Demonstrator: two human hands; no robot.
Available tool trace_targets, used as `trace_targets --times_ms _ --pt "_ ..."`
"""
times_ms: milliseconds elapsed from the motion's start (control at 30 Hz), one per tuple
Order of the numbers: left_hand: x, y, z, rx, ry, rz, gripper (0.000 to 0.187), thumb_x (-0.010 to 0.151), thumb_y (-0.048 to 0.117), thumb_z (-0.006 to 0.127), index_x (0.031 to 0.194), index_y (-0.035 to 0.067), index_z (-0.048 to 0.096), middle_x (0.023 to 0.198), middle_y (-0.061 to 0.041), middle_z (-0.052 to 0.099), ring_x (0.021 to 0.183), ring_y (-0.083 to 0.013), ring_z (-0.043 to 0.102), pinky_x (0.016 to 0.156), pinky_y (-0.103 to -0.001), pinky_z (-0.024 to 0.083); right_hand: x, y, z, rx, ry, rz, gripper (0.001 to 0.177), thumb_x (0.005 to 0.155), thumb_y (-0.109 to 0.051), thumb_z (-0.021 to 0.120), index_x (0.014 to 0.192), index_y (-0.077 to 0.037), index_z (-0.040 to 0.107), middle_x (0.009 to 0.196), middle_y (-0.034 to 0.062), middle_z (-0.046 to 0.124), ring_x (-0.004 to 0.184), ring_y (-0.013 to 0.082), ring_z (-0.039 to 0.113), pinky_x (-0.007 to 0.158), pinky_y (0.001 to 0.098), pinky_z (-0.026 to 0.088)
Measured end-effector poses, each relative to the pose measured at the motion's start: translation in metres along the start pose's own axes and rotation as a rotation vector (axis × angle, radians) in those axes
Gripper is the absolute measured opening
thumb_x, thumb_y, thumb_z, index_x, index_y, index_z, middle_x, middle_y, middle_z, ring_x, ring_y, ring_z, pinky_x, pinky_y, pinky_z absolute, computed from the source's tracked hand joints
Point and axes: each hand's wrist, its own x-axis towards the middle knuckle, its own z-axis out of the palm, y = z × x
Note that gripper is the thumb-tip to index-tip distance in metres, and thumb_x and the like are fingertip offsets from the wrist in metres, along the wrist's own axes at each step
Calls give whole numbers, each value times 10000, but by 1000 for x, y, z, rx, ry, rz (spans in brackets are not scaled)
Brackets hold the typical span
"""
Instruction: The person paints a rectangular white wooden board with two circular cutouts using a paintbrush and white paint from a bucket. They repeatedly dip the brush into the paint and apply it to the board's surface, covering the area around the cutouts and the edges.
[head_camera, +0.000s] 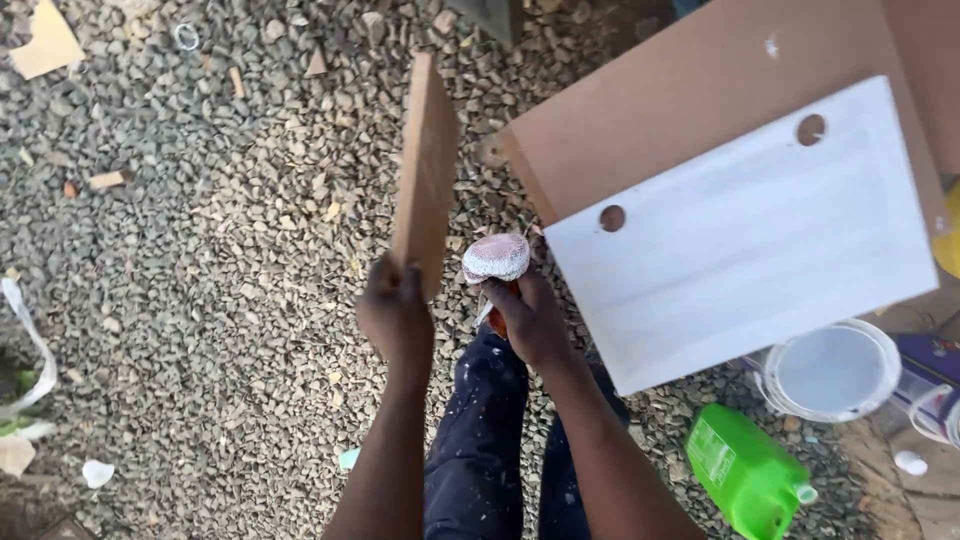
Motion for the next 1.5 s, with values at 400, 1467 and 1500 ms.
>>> trace_targets --times_ms 400,1467,1500 --pt "33 -107 167 -135 -374 -118 486 958 184 646 1428 72 596 1248 -269 699 1199 -481 644 975 -623 507 3 36 -3 -229 244 57 346 1075 -233 515 1319 11 537 811 201 614 645 261 606 566 482 411" --pt "-58 101 208 183 -649 764 653 902 315 772 1446 36 542 1331 -187 542 1292 -434 530 1111 -624 380 -117 24 -232 481 1445 103 173 781 -253 635 900 -130 662 704 117 601 553 219 551 375 367 378" --pt "-65 110 215 330 -649 732 723 870 399 811 1451 56 549 1313 -174 536 1285 -436 534 1133 -681 330 -118 51 -247 641 1381 162 194 792 -301 647 906 -151 697 689 135 604 485 286 562 273 395 378"
